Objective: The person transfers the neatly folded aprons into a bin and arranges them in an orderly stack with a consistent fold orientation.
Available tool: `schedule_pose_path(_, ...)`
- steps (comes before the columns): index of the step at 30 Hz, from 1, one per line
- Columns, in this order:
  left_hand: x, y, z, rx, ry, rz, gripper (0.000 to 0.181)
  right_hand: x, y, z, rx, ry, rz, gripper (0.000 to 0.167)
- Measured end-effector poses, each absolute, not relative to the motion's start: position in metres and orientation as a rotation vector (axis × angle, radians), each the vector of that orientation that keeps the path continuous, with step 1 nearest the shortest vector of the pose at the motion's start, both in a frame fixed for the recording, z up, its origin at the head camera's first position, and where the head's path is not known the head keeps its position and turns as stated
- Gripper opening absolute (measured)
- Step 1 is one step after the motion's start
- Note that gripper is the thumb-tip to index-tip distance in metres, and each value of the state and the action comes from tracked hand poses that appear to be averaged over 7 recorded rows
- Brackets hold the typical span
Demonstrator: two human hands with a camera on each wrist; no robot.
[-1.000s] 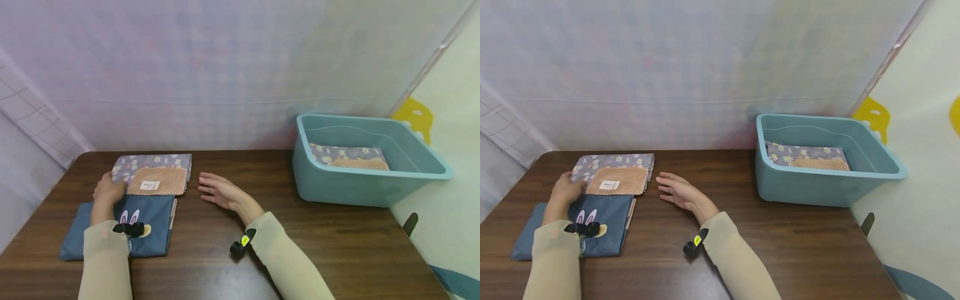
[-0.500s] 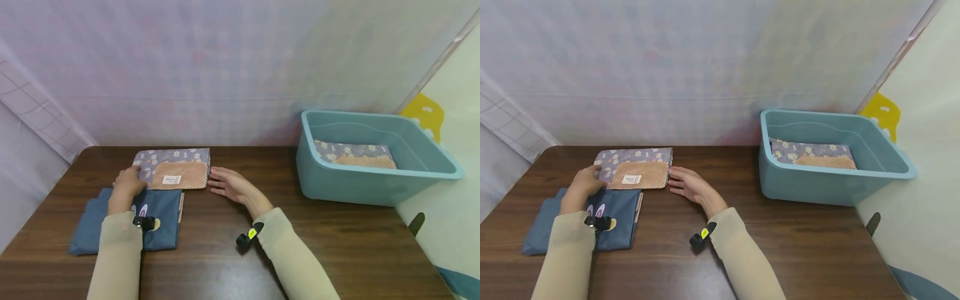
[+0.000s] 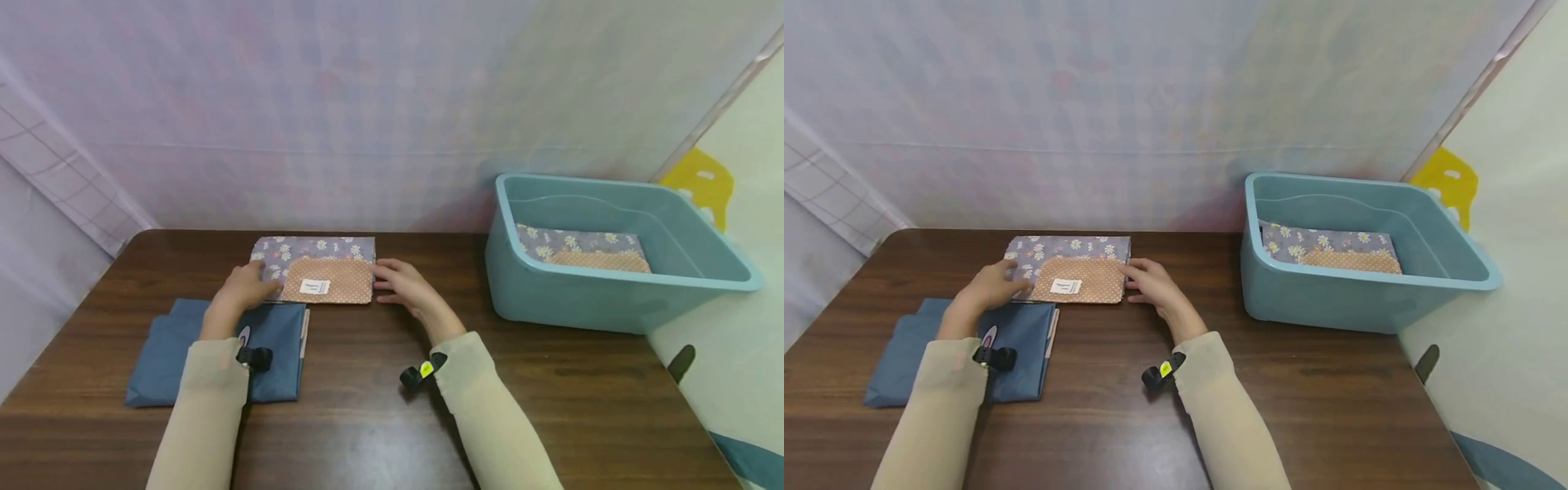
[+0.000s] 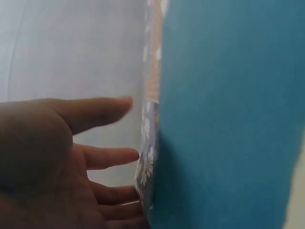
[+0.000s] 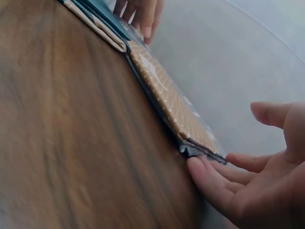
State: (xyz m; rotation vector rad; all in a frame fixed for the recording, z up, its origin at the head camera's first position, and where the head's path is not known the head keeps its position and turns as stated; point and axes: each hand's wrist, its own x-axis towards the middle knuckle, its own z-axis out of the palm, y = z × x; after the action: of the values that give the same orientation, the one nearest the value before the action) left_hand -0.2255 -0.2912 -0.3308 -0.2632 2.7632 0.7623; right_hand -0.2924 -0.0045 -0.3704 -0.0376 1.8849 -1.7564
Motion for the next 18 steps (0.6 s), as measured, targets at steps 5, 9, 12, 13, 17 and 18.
schedule_pose_path(5, -0.227, -0.276, -0.326, -0.197, 2.726, 0.823, 0.075, -0.296, 0.015, -0.366, -0.005, 1.990, -1.698, 0.059)
schedule_pose_path(9, -0.228, -0.265, -0.326, -0.198, 2.710, 0.891, 0.073, -0.299, 0.032, -0.365, 0.030, 2.034, -1.678, 0.060)
schedule_pose_path(12, -0.229, -0.258, -0.327, -0.192, 2.706, 0.910, 0.071, -0.300, 0.044, -0.365, 0.057, 2.047, -1.671, 0.059)
schedule_pose_path(13, -0.229, -0.255, -0.327, -0.183, 2.703, 0.913, 0.071, -0.300, 0.048, -0.365, 0.062, 2.059, -1.659, 0.059)
schedule_pose_path(17, -0.231, -0.243, -0.328, -0.137, 2.683, 0.948, 0.070, -0.298, 0.062, -0.363, 0.039, 2.136, -1.588, 0.060)
schedule_pose_path(18, -0.231, -0.240, -0.329, -0.122, 2.680, 0.957, 0.070, -0.298, 0.065, -0.363, 0.031, 2.166, -1.562, 0.061)
